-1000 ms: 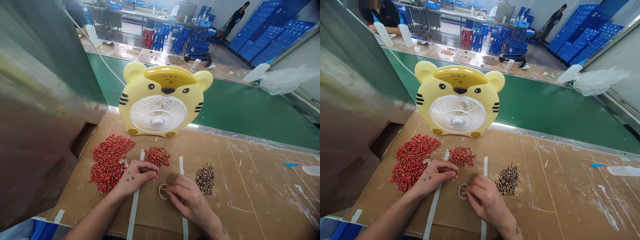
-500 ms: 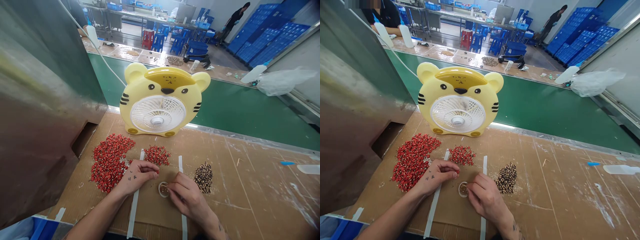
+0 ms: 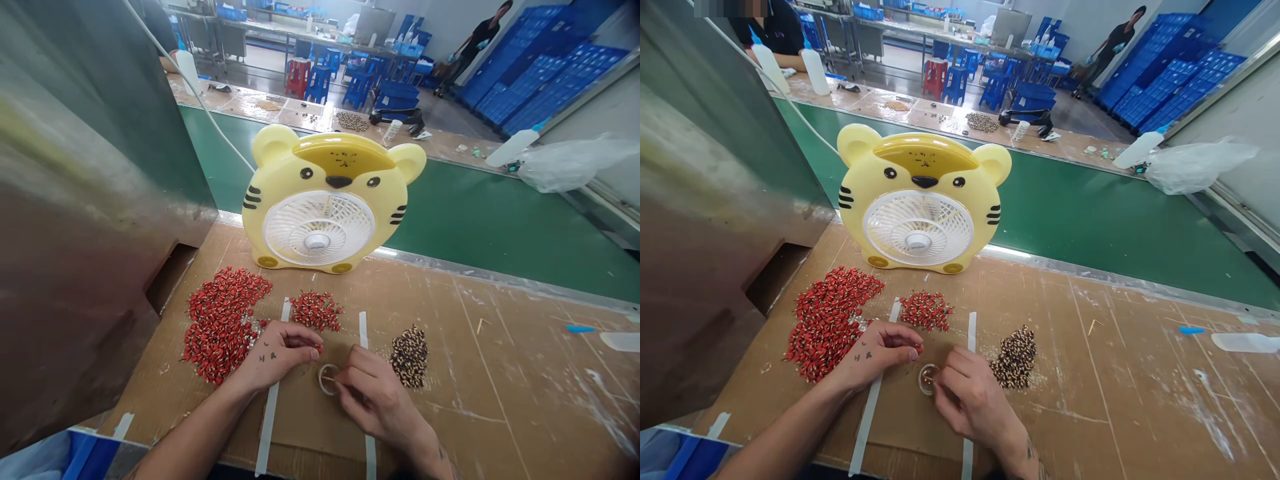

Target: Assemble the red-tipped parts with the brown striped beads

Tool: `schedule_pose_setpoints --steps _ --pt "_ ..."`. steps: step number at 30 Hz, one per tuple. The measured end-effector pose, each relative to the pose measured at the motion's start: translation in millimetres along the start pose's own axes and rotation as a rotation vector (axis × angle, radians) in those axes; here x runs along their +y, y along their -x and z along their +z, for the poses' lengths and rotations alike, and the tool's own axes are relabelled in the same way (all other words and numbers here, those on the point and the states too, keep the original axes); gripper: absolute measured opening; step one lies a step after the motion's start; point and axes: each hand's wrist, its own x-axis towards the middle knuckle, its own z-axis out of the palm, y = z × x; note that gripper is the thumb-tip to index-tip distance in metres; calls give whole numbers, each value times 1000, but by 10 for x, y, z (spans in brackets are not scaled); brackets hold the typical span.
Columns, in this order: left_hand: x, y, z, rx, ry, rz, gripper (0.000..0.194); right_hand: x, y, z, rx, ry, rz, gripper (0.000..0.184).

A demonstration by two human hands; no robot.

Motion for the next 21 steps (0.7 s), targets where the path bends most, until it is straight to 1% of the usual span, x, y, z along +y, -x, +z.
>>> schedule_pose_setpoints --steps 5,11,13,15,17,21 --pt "27 6 6 -27 -81 2 13 3 -28 -2 14 -15 17 16" --pt "-6 -9 -5 -16 -77 4 12 -18 -63 -16 36 -10 10 19" --pt "-8 -8 -2 -9 -79 -3 13 -6 -52 -43 43 -40 10 20" --pt "-1 -3 4 -5 -84 -14 13 6 -41 -83 93 -103 35 17" --pt "10 2 8 -7 -80 -22 13 9 -46 -121 173 -185 70 13" --pt "16 0 3 -21 -78 -11 13 -23 -104 -137 309 -297 105 13"
